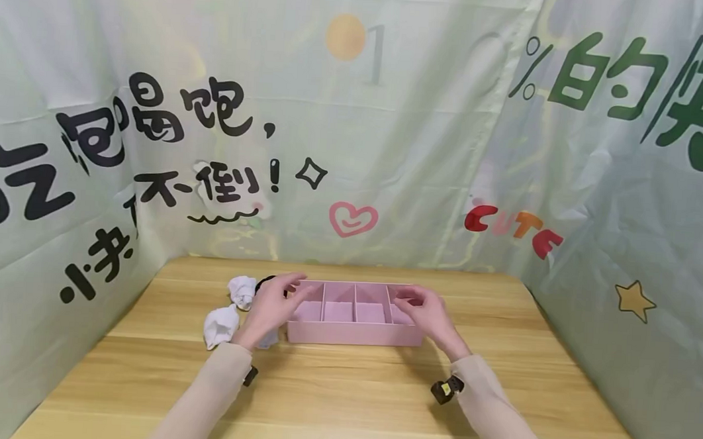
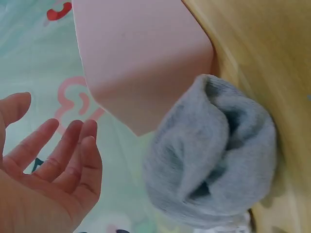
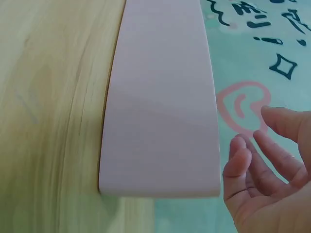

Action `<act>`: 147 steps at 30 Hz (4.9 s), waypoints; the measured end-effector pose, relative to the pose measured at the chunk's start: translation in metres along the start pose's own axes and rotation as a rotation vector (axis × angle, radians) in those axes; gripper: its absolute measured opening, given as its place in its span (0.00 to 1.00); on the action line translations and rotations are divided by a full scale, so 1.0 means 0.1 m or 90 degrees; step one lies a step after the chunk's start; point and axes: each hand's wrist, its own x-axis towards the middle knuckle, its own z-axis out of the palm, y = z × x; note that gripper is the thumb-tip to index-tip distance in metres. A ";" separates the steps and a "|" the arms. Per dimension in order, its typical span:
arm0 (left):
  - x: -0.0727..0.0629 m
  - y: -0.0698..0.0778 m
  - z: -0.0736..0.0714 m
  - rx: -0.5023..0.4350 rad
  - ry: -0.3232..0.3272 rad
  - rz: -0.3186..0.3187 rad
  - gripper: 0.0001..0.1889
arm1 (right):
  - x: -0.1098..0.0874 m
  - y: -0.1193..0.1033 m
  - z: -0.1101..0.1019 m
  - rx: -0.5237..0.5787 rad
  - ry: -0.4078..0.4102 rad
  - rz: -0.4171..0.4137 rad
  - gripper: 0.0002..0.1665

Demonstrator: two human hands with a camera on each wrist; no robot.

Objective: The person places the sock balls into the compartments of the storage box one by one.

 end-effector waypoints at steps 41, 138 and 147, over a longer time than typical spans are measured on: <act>-0.31 -1.35 -1.04 -0.340 -0.164 -0.188 0.31 | -0.05 0.62 -0.39 0.333 -0.207 0.177 0.39; 0.19 -0.97 -0.39 -0.452 -0.094 -0.194 0.28 | -0.07 0.61 -0.42 0.331 -0.218 0.217 0.39; 0.20 -0.88 -0.32 -0.430 -0.096 -0.189 0.28 | -0.08 0.60 -0.41 0.336 -0.219 0.213 0.38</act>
